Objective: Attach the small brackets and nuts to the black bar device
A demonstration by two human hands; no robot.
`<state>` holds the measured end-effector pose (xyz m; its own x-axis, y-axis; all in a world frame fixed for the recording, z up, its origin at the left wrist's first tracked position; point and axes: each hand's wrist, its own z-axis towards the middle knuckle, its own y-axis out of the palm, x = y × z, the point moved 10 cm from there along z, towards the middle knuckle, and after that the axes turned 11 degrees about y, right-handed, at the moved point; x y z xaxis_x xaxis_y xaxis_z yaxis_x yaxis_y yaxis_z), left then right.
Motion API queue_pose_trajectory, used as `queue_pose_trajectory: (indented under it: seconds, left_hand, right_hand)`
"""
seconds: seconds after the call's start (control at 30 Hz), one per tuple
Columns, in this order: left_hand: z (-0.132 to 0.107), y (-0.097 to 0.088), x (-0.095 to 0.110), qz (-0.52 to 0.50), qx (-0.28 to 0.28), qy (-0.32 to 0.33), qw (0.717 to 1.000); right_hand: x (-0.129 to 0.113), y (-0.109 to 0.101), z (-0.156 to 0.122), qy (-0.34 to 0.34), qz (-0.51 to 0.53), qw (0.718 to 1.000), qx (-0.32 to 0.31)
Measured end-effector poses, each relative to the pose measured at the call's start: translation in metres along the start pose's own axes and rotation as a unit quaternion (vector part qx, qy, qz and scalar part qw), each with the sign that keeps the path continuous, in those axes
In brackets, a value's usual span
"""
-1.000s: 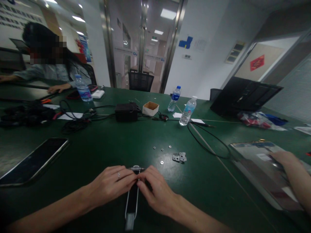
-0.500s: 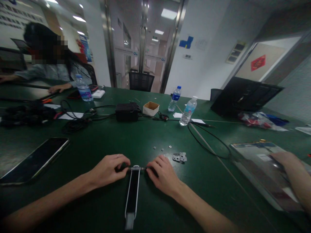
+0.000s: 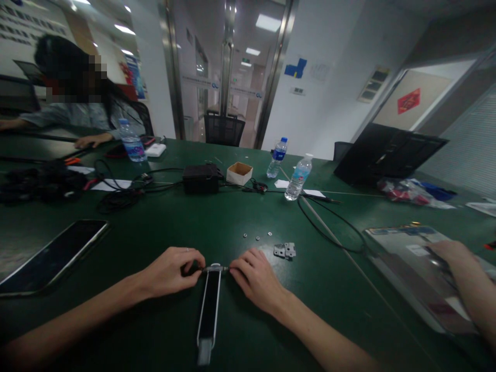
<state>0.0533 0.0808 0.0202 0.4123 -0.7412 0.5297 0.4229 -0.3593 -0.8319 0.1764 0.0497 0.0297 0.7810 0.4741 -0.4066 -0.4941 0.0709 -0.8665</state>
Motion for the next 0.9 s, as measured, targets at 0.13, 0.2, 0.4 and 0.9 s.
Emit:
queue_pose_trajectory:
  seconds: [0.13, 0.2, 0.4, 0.9]
  left_hand:
    - [0.0003, 0.0012, -0.0002, -0.002, -0.004, 0.002, 1.0]
    - [0.0001, 0.0015, -0.0014, 0.004, -0.005, 0.001, 1.0]
    - [-0.0008, 0.0016, -0.0045, -0.004, -0.006, 0.0, 1.0]
    - [-0.0012, 0.0001, -0.0052, -0.08, -0.007, -0.023, 0.997]
  right_hand:
    - [0.0009, 0.0011, 0.0002, 0.002, -0.001, 1.0, -0.001]
    - [0.0014, 0.0021, 0.0002, 0.002, -0.006, 1.0, -0.002]
    - [0.0027, 0.0045, 0.0004, 0.001, -0.016, 1.0, -0.004]
    - [0.0022, 0.0058, 0.0002, -0.007, -0.018, 1.0, -0.001]
